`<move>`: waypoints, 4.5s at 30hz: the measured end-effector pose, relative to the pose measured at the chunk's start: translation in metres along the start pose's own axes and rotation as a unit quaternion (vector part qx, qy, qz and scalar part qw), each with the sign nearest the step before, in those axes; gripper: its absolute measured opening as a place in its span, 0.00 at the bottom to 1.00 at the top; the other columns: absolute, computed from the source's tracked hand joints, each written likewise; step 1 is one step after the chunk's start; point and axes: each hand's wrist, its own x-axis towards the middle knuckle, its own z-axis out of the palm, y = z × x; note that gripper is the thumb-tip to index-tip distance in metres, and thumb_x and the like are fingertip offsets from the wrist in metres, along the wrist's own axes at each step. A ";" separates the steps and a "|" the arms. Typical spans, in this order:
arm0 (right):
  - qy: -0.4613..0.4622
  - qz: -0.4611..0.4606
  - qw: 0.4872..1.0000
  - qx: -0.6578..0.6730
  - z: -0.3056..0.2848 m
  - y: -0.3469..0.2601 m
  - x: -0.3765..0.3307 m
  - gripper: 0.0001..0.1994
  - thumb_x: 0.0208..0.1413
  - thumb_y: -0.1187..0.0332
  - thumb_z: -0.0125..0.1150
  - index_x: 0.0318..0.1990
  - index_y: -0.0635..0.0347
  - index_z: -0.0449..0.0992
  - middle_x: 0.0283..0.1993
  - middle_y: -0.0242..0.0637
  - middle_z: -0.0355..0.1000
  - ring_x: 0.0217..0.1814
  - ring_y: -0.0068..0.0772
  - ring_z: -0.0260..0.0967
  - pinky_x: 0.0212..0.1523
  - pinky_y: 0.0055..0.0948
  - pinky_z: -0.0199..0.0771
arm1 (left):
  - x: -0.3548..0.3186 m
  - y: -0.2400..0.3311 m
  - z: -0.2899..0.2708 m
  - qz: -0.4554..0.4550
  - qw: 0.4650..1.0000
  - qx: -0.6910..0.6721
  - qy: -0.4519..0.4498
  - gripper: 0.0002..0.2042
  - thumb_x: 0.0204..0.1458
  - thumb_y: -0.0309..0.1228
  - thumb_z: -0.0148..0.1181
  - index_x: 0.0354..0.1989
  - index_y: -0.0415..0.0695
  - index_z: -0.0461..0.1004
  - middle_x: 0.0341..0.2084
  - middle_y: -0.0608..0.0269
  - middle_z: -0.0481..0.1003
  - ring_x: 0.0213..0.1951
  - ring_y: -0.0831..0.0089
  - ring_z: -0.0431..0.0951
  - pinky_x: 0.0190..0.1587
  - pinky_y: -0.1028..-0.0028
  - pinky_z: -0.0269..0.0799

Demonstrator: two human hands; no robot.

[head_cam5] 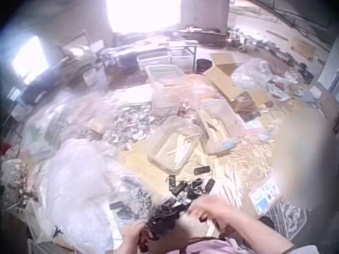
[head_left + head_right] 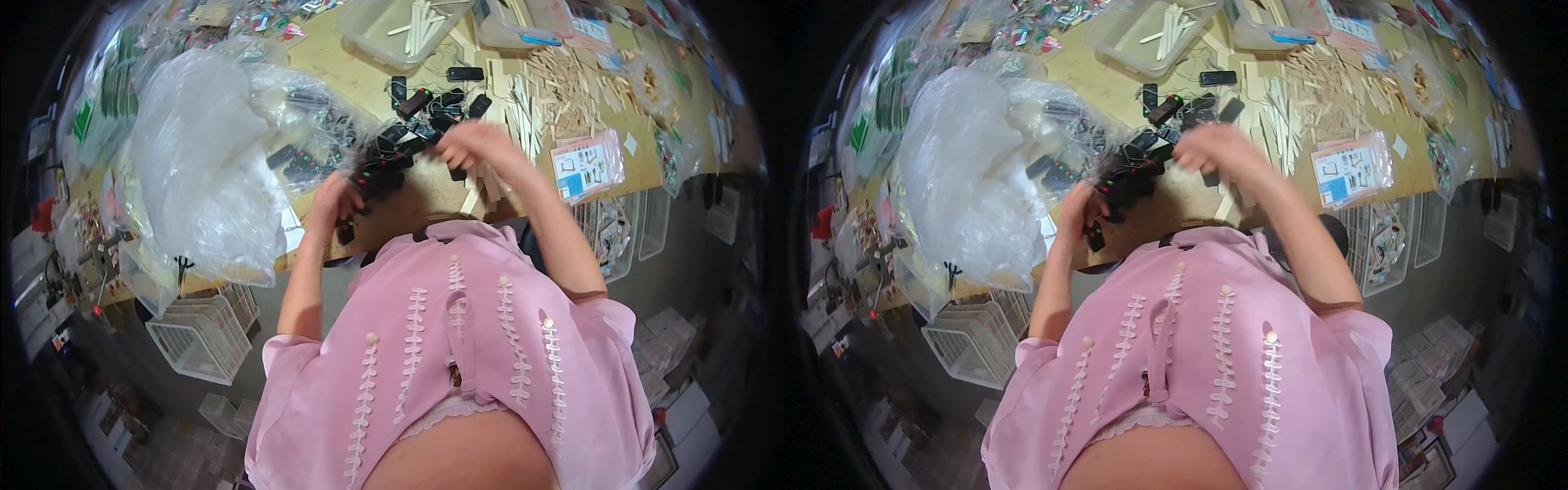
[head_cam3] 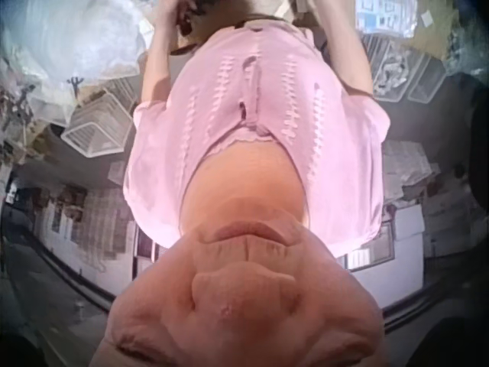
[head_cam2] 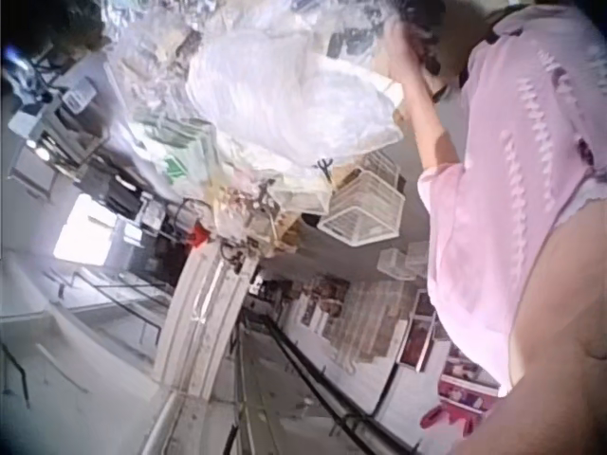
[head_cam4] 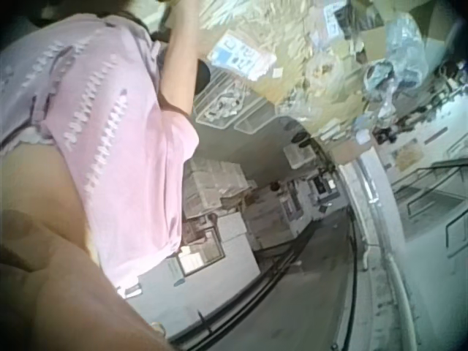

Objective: The person assembles small craft kits by picking wooden sticks and small black electronic components from a table and placing them into clear plastic bags. The person repeatedly opens bags, adds items, and closes them, organizing the components for packaging.

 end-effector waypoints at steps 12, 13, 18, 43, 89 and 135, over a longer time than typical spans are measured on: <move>-0.035 0.021 0.999 -0.027 0.064 0.044 0.020 0.12 0.64 0.60 0.65 0.35 0.59 0.81 0.26 0.23 0.73 0.27 0.13 0.66 0.28 0.17 0.64 | -0.015 -0.016 0.054 0.175 0.983 0.062 0.001 0.07 0.64 0.31 0.61 0.40 0.39 0.78 0.26 0.77 0.73 0.29 0.88 0.70 0.30 0.81 0.65; -0.018 0.021 1.000 -0.013 0.062 0.033 0.013 0.13 0.65 0.59 0.65 0.33 0.59 0.80 0.24 0.22 0.71 0.24 0.12 0.63 0.25 0.17 0.60 | -0.018 -0.007 0.038 0.000 0.999 0.039 -0.036 0.07 0.64 0.31 0.63 0.41 0.39 0.79 0.28 0.75 0.75 0.31 0.87 0.73 0.32 0.81 0.69; 0.007 -0.045 0.997 0.064 0.061 0.012 0.009 0.14 0.66 0.56 0.62 0.33 0.55 0.78 0.21 0.18 0.61 0.21 0.13 0.51 0.22 0.23 0.50 | -0.002 -0.011 0.039 0.133 0.945 0.295 -0.046 0.10 0.62 0.34 0.64 0.44 0.40 0.80 0.38 0.69 0.77 0.41 0.81 0.76 0.42 0.77 0.74; -0.022 -0.059 0.995 -0.072 0.047 0.041 0.017 0.11 0.61 0.66 0.63 0.44 0.64 0.80 0.34 0.30 0.78 0.41 0.20 0.71 0.44 0.24 0.72 | 0.018 0.026 0.052 0.048 0.991 -0.116 0.049 0.18 0.70 0.40 0.50 0.56 0.39 0.75 0.31 0.69 0.75 0.28 0.83 0.72 0.29 0.81 0.66; 0.083 -0.079 0.993 0.029 0.049 0.013 -0.010 0.22 0.58 0.62 0.71 0.56 0.67 0.78 0.57 0.44 0.75 0.59 0.30 0.71 0.62 0.30 0.69 | 0.028 0.021 0.087 0.083 0.936 -0.328 -0.094 0.19 0.58 0.22 0.64 0.58 0.45 0.73 0.48 0.68 0.78 0.47 0.81 0.77 0.53 0.76 0.74; 0.017 -0.077 0.991 0.112 0.032 0.009 -0.004 0.08 0.68 0.65 0.61 0.38 0.57 0.73 0.25 0.26 0.70 0.20 0.15 0.59 0.21 0.18 0.56 | 0.035 0.043 0.067 0.220 0.956 -0.177 0.076 0.04 0.69 0.29 0.54 0.40 0.46 0.71 0.30 0.68 0.78 0.35 0.81 0.75 0.43 0.78 0.71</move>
